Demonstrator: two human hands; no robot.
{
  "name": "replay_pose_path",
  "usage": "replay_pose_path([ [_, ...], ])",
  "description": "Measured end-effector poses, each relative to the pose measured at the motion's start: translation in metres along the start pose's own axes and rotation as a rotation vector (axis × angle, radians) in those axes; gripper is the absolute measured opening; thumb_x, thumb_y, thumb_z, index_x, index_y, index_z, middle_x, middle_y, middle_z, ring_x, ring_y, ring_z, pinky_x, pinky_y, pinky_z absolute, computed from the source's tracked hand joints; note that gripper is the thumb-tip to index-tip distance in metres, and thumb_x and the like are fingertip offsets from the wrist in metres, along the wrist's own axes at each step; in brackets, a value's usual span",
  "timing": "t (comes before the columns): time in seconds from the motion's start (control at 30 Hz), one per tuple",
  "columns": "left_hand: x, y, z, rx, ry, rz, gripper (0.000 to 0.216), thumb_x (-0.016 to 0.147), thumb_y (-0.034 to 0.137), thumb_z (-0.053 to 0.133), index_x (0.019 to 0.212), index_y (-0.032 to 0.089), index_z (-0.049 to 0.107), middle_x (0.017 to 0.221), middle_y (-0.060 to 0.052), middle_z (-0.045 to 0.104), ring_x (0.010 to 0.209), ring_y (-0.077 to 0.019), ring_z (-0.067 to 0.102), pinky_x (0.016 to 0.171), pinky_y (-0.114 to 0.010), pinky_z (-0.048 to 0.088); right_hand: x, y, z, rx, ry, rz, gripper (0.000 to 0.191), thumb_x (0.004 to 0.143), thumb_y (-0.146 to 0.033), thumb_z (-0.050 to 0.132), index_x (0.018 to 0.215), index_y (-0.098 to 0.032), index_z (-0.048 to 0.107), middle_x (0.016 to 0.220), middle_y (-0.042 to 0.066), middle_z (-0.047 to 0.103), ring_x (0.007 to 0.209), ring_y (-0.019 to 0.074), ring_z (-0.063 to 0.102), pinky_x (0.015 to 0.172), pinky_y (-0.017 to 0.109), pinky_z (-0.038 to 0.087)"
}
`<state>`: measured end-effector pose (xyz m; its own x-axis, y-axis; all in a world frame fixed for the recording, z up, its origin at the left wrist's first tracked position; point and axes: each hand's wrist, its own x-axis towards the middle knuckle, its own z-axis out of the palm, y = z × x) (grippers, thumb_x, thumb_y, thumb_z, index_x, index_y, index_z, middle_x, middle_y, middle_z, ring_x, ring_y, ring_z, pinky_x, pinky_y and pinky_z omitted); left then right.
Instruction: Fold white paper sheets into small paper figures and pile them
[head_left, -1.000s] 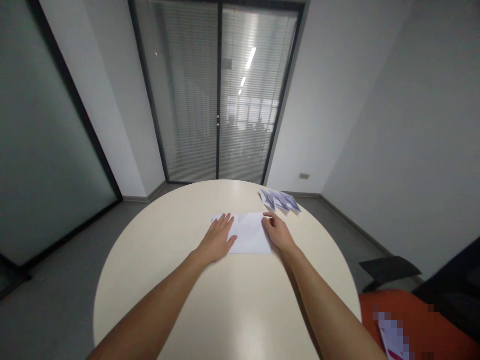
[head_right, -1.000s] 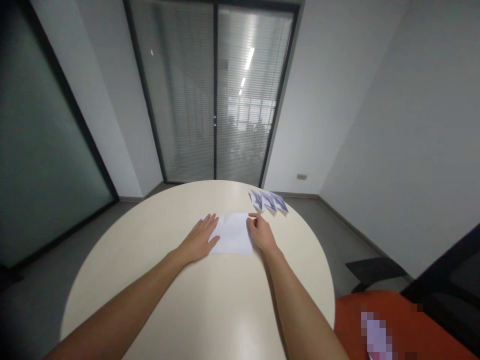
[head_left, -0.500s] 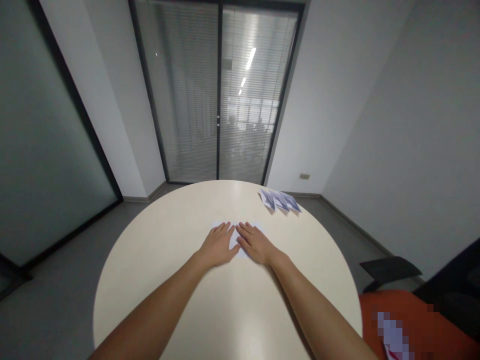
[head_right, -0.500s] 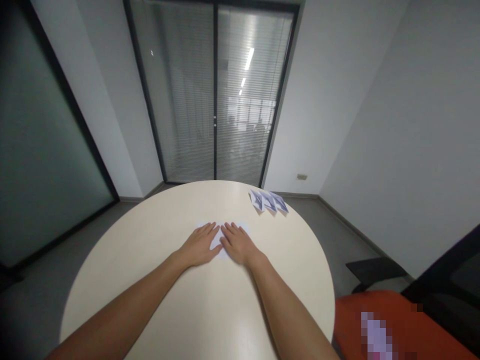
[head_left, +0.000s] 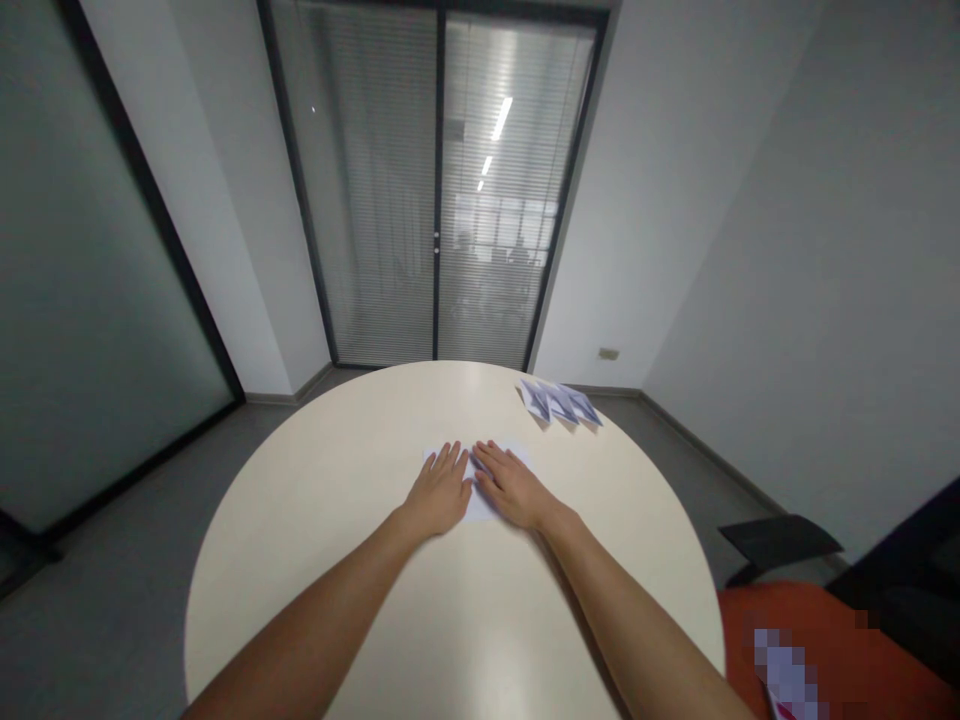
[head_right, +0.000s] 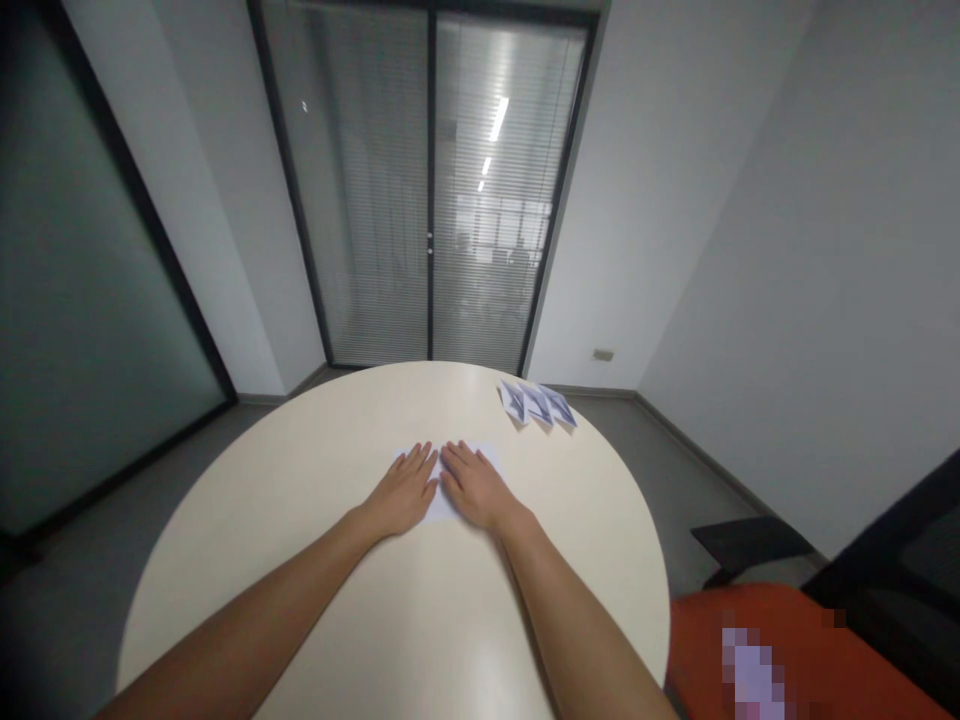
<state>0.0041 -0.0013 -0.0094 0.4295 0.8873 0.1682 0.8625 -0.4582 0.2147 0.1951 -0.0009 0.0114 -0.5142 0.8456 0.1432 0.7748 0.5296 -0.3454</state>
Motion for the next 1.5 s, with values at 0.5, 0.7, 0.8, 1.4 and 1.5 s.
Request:
replay_pose_path([
  [0.5,0.0,-0.004,-0.004,-0.024,-0.041,-0.05,0.062,0.1,0.039,0.032,0.152,0.006,0.035,0.162,-0.019,0.026,0.151,-0.0323,0.022,0.122,-0.048,0.02,-0.003,0.03,-0.005,-0.162,0.061,0.271,0.057,0.103,-0.041,0.032,0.152,-0.012,0.04,0.162,0.016,0.029,0.151,0.0362,0.018,0.12,0.059,0.015],
  [0.7,0.0,-0.005,-0.007,-0.044,-0.032,0.011,0.061,0.1,0.043,0.033,0.152,0.01,0.037,0.161,-0.017,0.03,0.151,-0.0313,0.024,0.121,-0.048,0.021,0.0,0.017,-0.004,-0.02,-0.002,-0.033,0.061,0.104,-0.049,0.028,0.154,-0.015,0.038,0.162,0.014,0.031,0.152,0.0293,0.019,0.121,0.051,0.021],
  [0.8,0.0,-0.005,-0.009,-0.035,-0.055,0.025,0.061,0.1,0.043,0.033,0.153,0.011,0.037,0.162,-0.016,0.03,0.151,-0.0327,0.024,0.121,-0.049,0.022,-0.001,0.013,-0.001,-0.002,-0.097,0.0,0.065,0.103,-0.055,0.029,0.157,-0.02,0.033,0.163,0.012,0.026,0.152,0.0315,0.018,0.121,0.053,0.018],
  [1.4,0.004,-0.017,-0.013,0.014,0.108,-0.121,0.05,0.097,0.032,0.044,0.141,0.009,0.051,0.151,-0.018,0.047,0.142,-0.0342,0.04,0.117,-0.05,0.03,-0.008,0.011,-0.007,0.056,-0.095,-0.089,0.078,0.089,-0.069,0.054,0.151,-0.024,0.044,0.16,0.015,0.033,0.149,0.0376,0.026,0.119,0.062,0.017],
  [1.5,0.005,-0.017,-0.018,-0.089,0.176,-0.002,0.041,0.097,0.028,0.046,0.133,0.014,0.059,0.138,-0.013,0.061,0.129,-0.0277,0.055,0.113,-0.043,0.037,-0.009,0.011,-0.008,0.057,-0.102,-0.069,0.08,0.087,-0.071,0.056,0.151,-0.024,0.044,0.161,0.015,0.03,0.149,0.0386,0.024,0.119,0.062,0.015],
])
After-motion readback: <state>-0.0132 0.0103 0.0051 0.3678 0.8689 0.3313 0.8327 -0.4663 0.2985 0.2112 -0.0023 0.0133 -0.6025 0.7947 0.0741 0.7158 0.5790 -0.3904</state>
